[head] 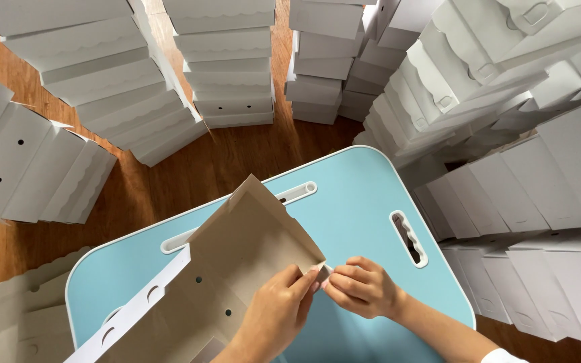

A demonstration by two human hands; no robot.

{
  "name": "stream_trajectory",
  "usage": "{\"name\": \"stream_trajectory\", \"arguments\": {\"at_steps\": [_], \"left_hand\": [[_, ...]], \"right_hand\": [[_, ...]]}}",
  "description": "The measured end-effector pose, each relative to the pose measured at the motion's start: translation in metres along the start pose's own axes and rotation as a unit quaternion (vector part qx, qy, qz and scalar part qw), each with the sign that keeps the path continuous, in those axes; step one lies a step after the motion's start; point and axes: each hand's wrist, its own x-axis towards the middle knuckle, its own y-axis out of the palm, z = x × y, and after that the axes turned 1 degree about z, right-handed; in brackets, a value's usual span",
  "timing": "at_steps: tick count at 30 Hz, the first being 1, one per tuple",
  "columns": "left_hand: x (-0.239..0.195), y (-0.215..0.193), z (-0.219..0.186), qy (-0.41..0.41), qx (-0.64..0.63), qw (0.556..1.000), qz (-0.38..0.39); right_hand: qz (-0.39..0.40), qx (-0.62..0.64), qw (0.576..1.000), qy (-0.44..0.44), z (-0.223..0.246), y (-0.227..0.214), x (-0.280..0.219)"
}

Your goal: The person assembles a flat cardboard box by folding its flaps and inserting tabs into slots to form the box structure. The person works on a light blue tray with stacks of similar boxes visible in the background.

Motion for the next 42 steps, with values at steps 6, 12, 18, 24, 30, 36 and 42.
{"name": "stream_trajectory", "arguments": {"at_steps": [6,12,18,24,30,36,42], "left_hand": [[0.004,-0.012,-0.003,-0.073,-0.092,0.992,0.056],[0.009,-0.025,-0.007,-0.074,-0.183,0.978,0.073],[0.004,-0.02,-0.008,-0.014,-0.13,0.987,0.091],[0.003,-0.008,-0.005,0.017,-0.1,0.983,0.156],[-0.019,0.035,-0.006,0.177,-0.095,0.941,0.272],[-0.051,0.045,0.005,0.279,-0.005,0.914,0.294],[-0.061,0.009,0.036,0.272,0.146,0.925,0.222]], "right_hand": [[-0.01,-0.026,0.999,-0.017,0.004,-0.001,0.004],[-0.015,-0.049,0.998,-0.039,0.005,-0.002,0.001],[0.007,0.006,0.998,0.056,0.003,-0.005,0.001],[0.037,0.117,0.984,0.13,-0.013,-0.021,0.008],[0.057,0.115,0.972,0.197,-0.044,-0.041,-0.014],[0.144,-0.018,0.974,0.173,-0.054,-0.039,-0.027],[0.206,0.052,0.969,0.123,-0.04,-0.038,-0.019]]}}
